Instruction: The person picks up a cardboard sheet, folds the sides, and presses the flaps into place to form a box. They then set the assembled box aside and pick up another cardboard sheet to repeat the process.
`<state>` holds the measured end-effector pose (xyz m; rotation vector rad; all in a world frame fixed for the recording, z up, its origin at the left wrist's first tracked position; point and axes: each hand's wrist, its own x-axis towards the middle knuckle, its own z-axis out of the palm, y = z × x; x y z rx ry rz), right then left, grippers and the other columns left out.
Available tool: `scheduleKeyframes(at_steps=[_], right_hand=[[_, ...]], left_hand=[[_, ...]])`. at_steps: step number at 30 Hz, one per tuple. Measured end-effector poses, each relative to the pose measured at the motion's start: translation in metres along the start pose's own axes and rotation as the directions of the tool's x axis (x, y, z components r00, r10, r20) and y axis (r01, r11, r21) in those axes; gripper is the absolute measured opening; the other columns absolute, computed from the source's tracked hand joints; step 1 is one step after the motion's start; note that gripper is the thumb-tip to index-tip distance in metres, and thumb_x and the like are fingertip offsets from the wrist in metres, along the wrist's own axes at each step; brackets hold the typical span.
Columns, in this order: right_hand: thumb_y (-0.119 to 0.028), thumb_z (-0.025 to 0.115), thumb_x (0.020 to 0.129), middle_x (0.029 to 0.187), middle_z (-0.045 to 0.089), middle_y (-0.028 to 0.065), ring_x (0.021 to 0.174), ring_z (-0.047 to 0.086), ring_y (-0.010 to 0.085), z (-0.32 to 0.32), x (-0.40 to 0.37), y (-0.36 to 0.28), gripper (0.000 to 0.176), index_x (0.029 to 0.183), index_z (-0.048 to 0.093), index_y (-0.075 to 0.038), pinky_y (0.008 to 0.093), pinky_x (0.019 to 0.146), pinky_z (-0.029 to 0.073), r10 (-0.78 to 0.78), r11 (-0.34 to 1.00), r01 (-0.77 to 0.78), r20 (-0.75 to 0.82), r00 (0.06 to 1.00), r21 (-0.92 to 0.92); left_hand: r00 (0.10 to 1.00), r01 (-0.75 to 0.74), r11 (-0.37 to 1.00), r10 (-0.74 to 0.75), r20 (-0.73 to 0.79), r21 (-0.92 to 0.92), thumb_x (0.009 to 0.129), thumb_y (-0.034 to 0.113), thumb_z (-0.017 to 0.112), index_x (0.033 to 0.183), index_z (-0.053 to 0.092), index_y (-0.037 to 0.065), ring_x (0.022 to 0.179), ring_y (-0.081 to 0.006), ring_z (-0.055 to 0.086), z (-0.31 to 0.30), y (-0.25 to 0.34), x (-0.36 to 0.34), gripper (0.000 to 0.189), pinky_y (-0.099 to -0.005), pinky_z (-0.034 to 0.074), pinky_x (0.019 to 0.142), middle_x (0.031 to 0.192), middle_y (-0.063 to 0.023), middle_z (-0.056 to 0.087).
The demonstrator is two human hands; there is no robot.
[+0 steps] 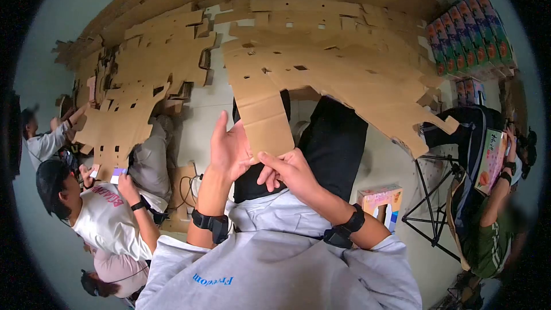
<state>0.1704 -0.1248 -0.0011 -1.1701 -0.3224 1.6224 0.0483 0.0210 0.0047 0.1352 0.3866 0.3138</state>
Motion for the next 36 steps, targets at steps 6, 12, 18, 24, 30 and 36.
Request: scheduleKeyframes(at_steps=[6,12,18,24,30,36], right_hand=[[-0.030,0.063,0.109,0.082,0.077,0.0137,0.064,0.069,0.0124,-0.027,0.009,-0.018,0.036,0.112,0.077,0.004,0.0223,0.059,0.052,0.062,0.997,-0.060,0.044,0.997,-0.050],[-0.022,0.051,0.113,0.107,0.077,0.0155,0.088,0.074,0.0157,-0.115,-0.035,-0.059,0.035,0.135,0.064,0.002,0.0267,0.081,0.058,0.005,0.989,-0.005,-0.003,1.000,0.146],[-0.019,0.053,0.109,0.121,0.072,0.0162,0.105,0.071,0.0197,-0.243,-0.085,-0.077,0.042,0.148,0.056,-0.005,0.0304,0.086,0.056,-0.282,0.832,-0.068,-0.525,0.803,-0.551],[-0.004,0.059,0.105,0.139,0.065,0.0126,0.118,0.064,0.0162,-0.301,-0.109,-0.092,0.048,0.153,0.054,-0.006,0.0298,0.094,0.053,-0.868,0.479,0.059,-0.463,0.180,-0.876],[-0.025,0.059,0.111,0.115,0.077,0.0095,0.107,0.068,0.0148,-0.242,-0.102,-0.208,0.035,0.132,0.070,0.001,0.0294,0.092,0.052,-0.818,0.438,0.149,-0.325,0.475,-0.886],[-0.035,0.062,0.108,0.134,0.067,0.0192,0.121,0.066,0.0305,-0.182,-0.035,-0.248,0.053,0.146,0.056,0.001,0.0392,0.101,0.053,-0.216,0.201,-0.110,-0.154,0.964,-0.973]], left_hand=[[0.979,0.157,0.812,-0.053,-0.198,0.562,0.108,0.030,0.061,0.121,0.061,0.000,0.047,-0.0080,0.047,0.013,0.011,0.031,0.033,-0.0244,0.029,0.038,0.077,-0.0031,0.064],[0.954,0.101,0.489,0.200,-0.224,0.866,0.107,0.025,0.061,0.115,0.068,-0.002,0.046,-0.0089,0.052,0.027,0.008,0.047,0.029,-0.0257,0.035,0.040,0.072,-0.0046,0.065],[0.944,0.106,0.283,0.274,-0.186,0.953,0.105,0.026,0.065,0.113,0.069,-0.001,0.048,-0.0100,0.055,0.032,0.014,0.036,0.028,-0.0263,0.041,0.043,0.069,-0.0030,0.064],[0.934,0.107,-0.055,0.348,-0.082,0.993,0.101,0.017,0.068,0.105,0.071,-0.008,0.050,-0.0182,0.063,0.046,0.033,-0.035,0.025,-0.0350,0.048,0.051,0.062,-0.0135,0.064],[0.917,0.310,-0.253,0.334,-0.218,0.916,0.097,0.016,0.069,0.095,0.072,-0.005,0.054,-0.0334,0.065,0.042,0.048,-0.095,0.022,-0.0415,0.048,0.054,0.062,-0.0205,0.064],[0.925,0.210,-0.570,0.380,0.028,0.795,0.089,0.011,0.069,0.098,0.078,0.003,0.065,-0.0414,0.066,0.001,0.036,-0.102,0.015,-0.0481,0.051,0.062,0.073,-0.0226,0.068]])
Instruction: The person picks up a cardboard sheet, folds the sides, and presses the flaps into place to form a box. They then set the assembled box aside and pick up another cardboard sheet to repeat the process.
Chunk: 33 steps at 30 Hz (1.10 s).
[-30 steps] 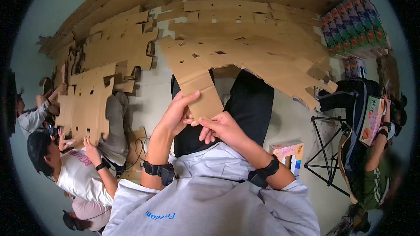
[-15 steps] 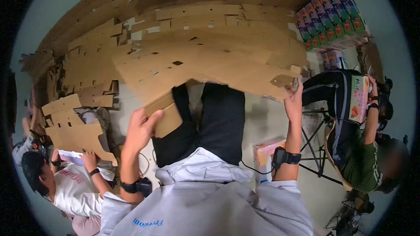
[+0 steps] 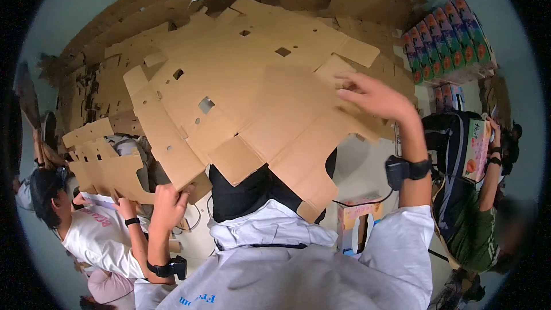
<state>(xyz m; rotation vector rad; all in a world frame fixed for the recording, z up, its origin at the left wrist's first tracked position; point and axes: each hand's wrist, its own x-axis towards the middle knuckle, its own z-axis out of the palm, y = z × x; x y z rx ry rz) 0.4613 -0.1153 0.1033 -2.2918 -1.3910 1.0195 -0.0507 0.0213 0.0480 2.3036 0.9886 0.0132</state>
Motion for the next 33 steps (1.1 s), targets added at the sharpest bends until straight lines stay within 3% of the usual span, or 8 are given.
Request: scheduleKeyframes(at_steps=[2,5,12,17,20,29,32,33], right_hand=[[-0.042,0.061,0.107,0.143,0.060,0.0259,0.125,0.064,0.0402,0.022,0.018,-0.018,0.064,0.151,0.048,0.001,0.0441,0.105,0.051,0.048,0.934,-0.103,-0.167,0.985,-0.343],[-0.052,0.060,0.105,0.134,0.054,0.0375,0.125,0.059,0.0529,0.051,0.061,-0.006,0.077,0.152,0.042,0.006,0.0529,0.104,0.050,-0.063,0.949,-0.072,-0.408,0.911,-0.307],[-0.060,0.053,0.104,0.135,0.058,0.0417,0.127,0.059,0.0535,0.109,0.117,0.012,0.079,0.144,0.054,0.008,0.0528,0.110,0.047,0.231,0.969,-0.246,-0.406,0.884,0.015],[-0.058,0.054,0.103,0.136,0.062,0.0373,0.128,0.060,0.0493,0.105,0.096,0.010,0.074,0.135,0.061,0.008,0.0499,0.108,0.048,0.291,0.955,-0.244,-0.358,0.887,0.169],[-0.053,0.059,0.102,0.134,0.064,0.0347,0.128,0.061,0.0469,0.110,0.078,-0.003,0.067,0.134,0.063,0.006,0.0477,0.106,0.049,0.290,0.952,-0.190,-0.512,0.809,0.238],[-0.037,0.064,0.104,0.135,0.058,0.0327,0.127,0.056,0.0497,0.149,0.000,0.019,0.051,0.132,0.058,0.005,0.0502,0.106,0.046,0.417,0.909,-0.270,-0.682,0.601,0.319],[-0.031,0.063,0.105,0.134,0.057,0.0321,0.127,0.055,0.0494,0.170,-0.039,0.032,0.046,0.132,0.056,0.005,0.0499,0.106,0.046,0.416,0.909,-0.242,-0.718,0.559,0.339],[-0.030,0.063,0.105,0.134,0.057,0.0317,0.127,0.055,0.0493,0.173,-0.051,0.032,0.045,0.133,0.054,0.005,0.0498,0.107,0.045,0.421,0.907,-0.244,-0.714,0.559,0.343]], left_hand=[[0.998,-0.035,0.999,0.037,-0.041,0.029,0.085,0.009,0.069,0.096,0.078,0.005,0.067,-0.0413,0.067,0.014,-0.003,-0.002,0.015,-0.0491,0.052,0.063,0.074,-0.0220,0.068],[0.994,-0.062,0.995,0.069,-0.085,0.083,0.082,0.008,0.071,0.086,0.073,0.002,0.066,-0.0401,0.067,0.026,-0.005,-0.003,0.007,-0.0485,0.053,0.062,0.069,-0.0198,0.066],[0.989,-0.103,0.963,0.126,-0.078,0.248,0.079,0.009,0.075,0.084,0.072,0.002,0.064,-0.0368,0.067,0.035,0.008,-0.017,0.009,-0.0473,0.054,0.061,0.070,-0.0182,0.066],[0.947,-0.135,0.981,0.169,-0.274,0.137,0.089,0.015,0.078,0.103,0.078,0.007,0.063,-0.0361,0.068,0.059,0.016,-0.021,0.016,-0.0455,0.053,0.058,0.075,-0.0158,0.070],[0.911,-0.110,0.994,0.100,-0.399,-0.003,0.090,0.013,0.079,0.100,0.078,0.007,0.061,-0.0357,0.067,0.077,0.020,-0.021,0.012,-0.0443,0.052,0.056,0.074,-0.0151,0.070],[0.940,-0.195,0.959,0.242,-0.239,0.204,0.089,0.010,0.079,0.098,0.079,0.004,0.057,-0.0330,0.065,0.051,-0.001,-0.018,0.011,-0.0413,0.050,0.055,0.073,-0.0174,0.069],[0.924,-0.254,0.961,0.275,-0.267,0.112,0.091,0.009,0.078,0.099,0.078,0.001,0.054,-0.0260,0.065,0.057,-0.011,-0.024,0.011,-0.0374,0.049,0.053,0.069,-0.0146,0.069],[0.954,-0.127,0.991,0.107,-0.280,-0.053,0.093,0.009,0.076,0.099,0.077,0.000,0.053,-0.0227,0.064,0.066,-0.018,-0.029,0.011,-0.0360,0.048,0.052,0.068,-0.0124,0.069]])
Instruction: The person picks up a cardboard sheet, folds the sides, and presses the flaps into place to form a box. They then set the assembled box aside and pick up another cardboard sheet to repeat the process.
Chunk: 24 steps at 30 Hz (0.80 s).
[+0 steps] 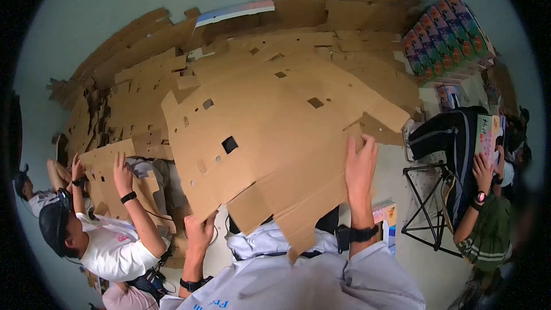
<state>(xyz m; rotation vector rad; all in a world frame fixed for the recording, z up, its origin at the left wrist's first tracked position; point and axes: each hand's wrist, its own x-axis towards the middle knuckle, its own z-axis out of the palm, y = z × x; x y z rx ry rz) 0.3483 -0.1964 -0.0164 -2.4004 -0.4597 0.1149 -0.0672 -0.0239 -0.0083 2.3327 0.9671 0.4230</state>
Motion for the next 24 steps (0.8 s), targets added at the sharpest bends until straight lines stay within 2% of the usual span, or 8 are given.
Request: scheduleKeyframes(at_steps=[2,9,10,13,14,17,21,24], right_hand=[[-0.028,0.064,0.106,0.135,0.056,0.0308,0.127,0.055,0.0491,-0.013,-0.028,0.000,0.046,0.135,0.052,0.004,0.0496,0.107,0.045,0.031,1.000,-0.031,0.009,0.999,0.002],[-0.025,0.071,0.101,0.133,0.056,0.0306,0.124,0.056,0.0470,-0.033,-0.071,-0.002,0.055,0.142,0.048,0.004,0.0478,0.109,0.045,0.092,0.995,-0.089,0.046,0.995,-0.052],[-0.025,0.072,0.100,0.132,0.056,0.0300,0.124,0.056,0.0469,-0.028,-0.075,-0.001,0.058,0.144,0.047,0.004,0.0481,0.109,0.044,0.089,0.995,-0.087,0.035,0.995,-0.051],[-0.022,0.077,0.097,0.132,0.057,0.0254,0.123,0.058,0.0402,-0.028,-0.083,-0.005,0.058,0.142,0.048,0.003,0.0462,0.109,0.047,0.113,0.994,-0.112,-0.047,0.993,0.018],[-0.020,0.078,0.097,0.133,0.057,0.0234,0.123,0.060,0.0370,-0.028,-0.083,-0.008,0.057,0.140,0.048,0.002,0.0452,0.108,0.048,0.124,0.991,-0.119,-0.076,0.989,0.056],[-0.012,0.083,0.092,0.121,0.062,0.0221,0.104,0.069,0.0340,0.000,-0.094,0.021,0.054,0.132,0.049,0.003,0.0396,0.089,0.058,0.183,0.773,-0.010,-0.208,0.961,0.635],[-0.010,0.078,0.096,0.100,0.069,0.0180,0.084,0.070,0.0290,0.001,-0.096,0.012,0.032,0.114,0.055,0.002,0.0374,0.076,0.057,0.174,0.776,-0.072,-0.102,0.980,0.627],[-0.010,0.076,0.098,0.090,0.070,0.0196,0.081,0.069,0.0321,0.015,-0.095,0.012,0.020,0.100,0.060,0.003,0.0411,0.073,0.055,-0.081,0.916,0.143,-0.176,0.981,0.376]], left_hand=[[0.942,0.333,0.915,-0.331,0.049,-0.227,0.096,0.008,0.073,0.100,0.075,-0.003,0.052,-0.0160,0.062,0.008,-0.018,-0.022,0.012,-0.0333,0.048,0.051,0.065,-0.0082,0.067],[0.792,0.571,0.724,-0.609,0.031,-0.387,0.098,0.008,0.072,0.098,0.070,-0.004,0.051,-0.0100,0.055,-0.004,-0.015,-0.013,0.013,-0.0291,0.047,0.049,0.059,-0.0015,0.054],[0.758,0.598,0.693,-0.652,0.002,-0.402,0.098,0.006,0.072,0.116,0.061,-0.006,0.058,-0.0092,0.052,-0.008,0.004,-0.005,0.024,-0.0280,0.046,0.054,0.064,-0.0006,0.048],[0.723,0.481,0.843,-0.537,-0.434,-0.242,0.097,0.001,0.068,0.132,0.048,-0.005,0.069,-0.0113,0.043,0.014,0.025,-0.015,0.040,-0.0255,0.044,0.069,0.077,0.0001,0.039],[0.681,0.448,0.804,-0.590,-0.434,-0.390,0.095,-0.002,0.068,0.140,0.040,-0.004,0.080,-0.0139,0.038,0.021,0.030,-0.016,0.053,-0.0265,0.040,0.077,0.088,-0.0014,0.034],[0.706,0.256,0.955,-0.291,-0.646,-0.150,0.093,-0.001,0.070,0.149,0.037,-0.003,0.081,-0.0182,0.044,0.040,0.029,-0.016,0.065,-0.0346,0.044,0.077,0.093,-0.0053,0.042],[0.711,0.456,0.846,-0.533,-0.458,-0.278,0.090,-0.001,0.072,0.160,0.026,-0.003,0.094,-0.0224,0.045,0.028,0.039,-0.015,0.083,-0.0392,0.043,0.086,0.109,-0.0106,0.043],[0.820,0.364,0.931,-0.303,-0.485,0.035,0.088,0.002,0.077,0.152,0.046,0.001,0.105,-0.0291,0.049,0.026,0.038,-0.015,0.071,-0.0413,0.044,0.094,0.118,-0.0147,0.043]])
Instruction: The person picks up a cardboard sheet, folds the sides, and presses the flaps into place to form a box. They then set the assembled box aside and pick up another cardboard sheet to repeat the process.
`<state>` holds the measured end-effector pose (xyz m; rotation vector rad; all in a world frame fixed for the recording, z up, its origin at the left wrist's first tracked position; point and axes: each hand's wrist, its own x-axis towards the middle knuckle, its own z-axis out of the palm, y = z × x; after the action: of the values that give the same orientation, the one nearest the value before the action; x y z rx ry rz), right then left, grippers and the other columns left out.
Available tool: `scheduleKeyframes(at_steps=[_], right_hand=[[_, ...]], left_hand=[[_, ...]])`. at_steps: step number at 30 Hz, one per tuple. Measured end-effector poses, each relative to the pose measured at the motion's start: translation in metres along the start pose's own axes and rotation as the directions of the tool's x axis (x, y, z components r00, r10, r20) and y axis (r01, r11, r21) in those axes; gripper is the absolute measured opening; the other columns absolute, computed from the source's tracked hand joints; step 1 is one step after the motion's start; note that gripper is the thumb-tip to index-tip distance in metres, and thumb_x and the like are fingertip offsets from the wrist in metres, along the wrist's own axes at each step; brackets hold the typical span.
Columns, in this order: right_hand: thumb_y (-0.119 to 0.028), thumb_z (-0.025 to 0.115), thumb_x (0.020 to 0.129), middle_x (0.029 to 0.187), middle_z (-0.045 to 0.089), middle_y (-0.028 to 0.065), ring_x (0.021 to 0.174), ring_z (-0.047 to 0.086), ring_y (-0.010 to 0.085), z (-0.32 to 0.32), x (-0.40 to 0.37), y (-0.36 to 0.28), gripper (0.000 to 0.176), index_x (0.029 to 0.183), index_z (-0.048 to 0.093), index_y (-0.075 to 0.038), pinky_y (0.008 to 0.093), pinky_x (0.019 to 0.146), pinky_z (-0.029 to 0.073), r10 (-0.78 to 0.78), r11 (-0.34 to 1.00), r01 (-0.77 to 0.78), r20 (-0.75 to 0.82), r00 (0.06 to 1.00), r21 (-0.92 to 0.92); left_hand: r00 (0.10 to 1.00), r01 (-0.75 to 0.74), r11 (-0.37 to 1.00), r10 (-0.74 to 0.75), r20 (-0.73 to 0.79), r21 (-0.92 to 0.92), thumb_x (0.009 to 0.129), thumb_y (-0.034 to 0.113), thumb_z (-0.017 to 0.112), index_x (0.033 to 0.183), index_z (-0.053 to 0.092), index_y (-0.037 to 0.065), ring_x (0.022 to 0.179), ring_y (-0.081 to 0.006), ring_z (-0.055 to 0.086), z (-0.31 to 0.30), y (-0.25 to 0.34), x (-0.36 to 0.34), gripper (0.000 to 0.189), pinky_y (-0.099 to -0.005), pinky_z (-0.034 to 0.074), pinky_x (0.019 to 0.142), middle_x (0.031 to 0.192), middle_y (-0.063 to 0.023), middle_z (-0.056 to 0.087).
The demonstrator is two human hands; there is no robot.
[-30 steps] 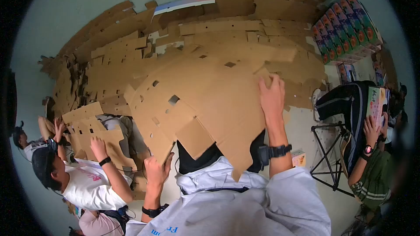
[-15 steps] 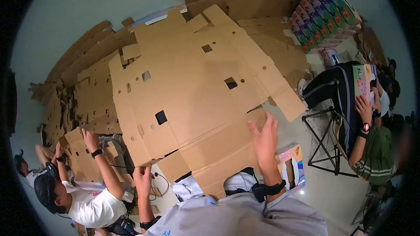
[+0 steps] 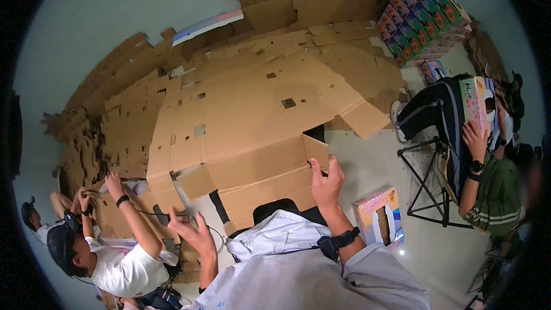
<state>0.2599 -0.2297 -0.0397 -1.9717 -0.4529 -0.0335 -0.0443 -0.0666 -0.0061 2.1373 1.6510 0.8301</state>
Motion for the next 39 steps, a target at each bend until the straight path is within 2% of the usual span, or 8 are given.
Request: scheduleKeyframes(at_steps=[6,10,14,18,24,30,34,39], right_hand=[[-0.009,0.076,0.097,0.086,0.067,0.0230,0.079,0.067,0.0424,0.005,-0.002,-0.010,0.021,0.101,0.059,0.004,0.0464,0.068,0.052,0.055,0.975,-0.059,0.029,0.998,0.216],[-0.008,0.077,0.093,0.079,0.061,0.0195,0.067,0.062,0.0412,-0.003,0.002,-0.009,0.024,0.091,0.056,0.002,0.0451,0.061,0.049,-0.166,0.983,0.170,0.067,0.984,-0.064],[-0.005,0.080,0.087,0.071,0.052,0.0152,0.054,0.055,0.0359,-0.028,0.011,-0.027,0.031,0.080,0.050,-0.003,0.0425,0.051,0.044,-0.461,0.835,0.499,0.200,0.864,-0.232],[-0.002,0.077,0.080,0.067,0.049,0.0108,0.048,0.054,0.0305,-0.049,0.022,-0.064,0.029,0.076,0.048,-0.007,0.0414,0.046,0.043,-0.538,0.734,0.657,0.442,0.718,-0.172],[-0.007,0.067,0.072,0.062,0.052,0.0097,0.050,0.060,0.0310,-0.059,0.048,-0.110,0.017,0.071,0.050,-0.008,0.0416,0.049,0.049,-0.454,0.618,0.760,0.700,0.552,-0.199],[-0.008,0.065,0.075,0.061,0.059,0.0189,0.056,0.064,0.0409,-0.067,0.082,-0.139,0.012,0.071,0.055,-0.001,0.0482,0.053,0.050,-0.275,0.807,0.587,0.838,0.471,-0.065],[-0.011,0.067,0.081,0.057,0.051,0.0186,0.050,0.053,0.0343,-0.062,0.074,-0.116,0.022,0.071,0.052,0.000,0.0458,0.053,0.043,-0.015,0.949,0.296,0.922,0.386,-0.108],[-0.022,0.072,0.095,0.056,0.038,0.0136,0.056,0.035,0.0229,-0.031,0.048,-0.064,0.041,0.070,0.046,0.000,0.0421,0.053,0.035,0.203,0.957,-0.263,0.934,0.293,-0.126]], left_hand=[[0.934,-0.280,0.958,0.256,0.249,0.063,0.087,0.001,0.075,0.128,0.064,0.000,0.122,-0.0449,0.051,0.027,0.006,0.034,0.042,-0.0525,0.044,0.103,0.128,-0.0281,0.056],[0.859,-0.315,0.946,0.253,0.445,0.070,0.084,-0.004,0.069,0.119,0.065,-0.001,0.124,-0.0480,0.051,0.073,-0.044,0.053,0.036,-0.0550,0.045,0.104,0.133,-0.0280,0.055],[0.854,-0.487,0.871,0.461,0.239,0.058,0.081,-0.003,0.072,0.126,0.064,0.005,0.126,-0.0437,0.055,0.077,-0.045,0.057,0.046,-0.0548,0.050,0.100,0.134,-0.0214,0.053],[0.647,-0.761,0.647,0.762,0.019,-0.045,0.085,0.003,0.075,0.132,0.065,0.010,0.133,-0.0340,0.057,0.063,-0.004,0.076,0.049,-0.0496,0.049,0.105,0.139,-0.0139,0.055],[0.283,-0.946,0.308,0.937,0.204,-0.103,0.090,0.008,0.068,0.130,0.069,0.007,0.128,-0.0300,0.064,0.034,0.069,0.120,0.041,-0.0441,0.053,0.106,0.138,-0.0077,0.068],[0.054,-0.969,0.105,0.973,0.227,-0.222,0.082,0.011,0.068,0.116,0.074,0.002,0.098,-0.0238,0.072,-0.005,0.103,0.134,0.035,-0.0372,0.058,0.094,0.105,-0.0072,0.076],[0.102,-0.865,0.289,0.902,0.418,-0.411,0.079,0.016,0.071,0.115,0.074,0.002,0.097,-0.0248,0.073,-0.019,0.079,0.109,0.039,-0.0381,0.058,0.091,0.102,-0.0084,0.075],[0.427,-0.583,0.649,0.757,0.495,-0.489,0.083,0.018,0.078,0.127,0.071,0.006,0.118,-0.0324,0.068,-0.008,0.054,0.091,0.046,-0.0425,0.055,0.101,0.122,-0.0105,0.074]])
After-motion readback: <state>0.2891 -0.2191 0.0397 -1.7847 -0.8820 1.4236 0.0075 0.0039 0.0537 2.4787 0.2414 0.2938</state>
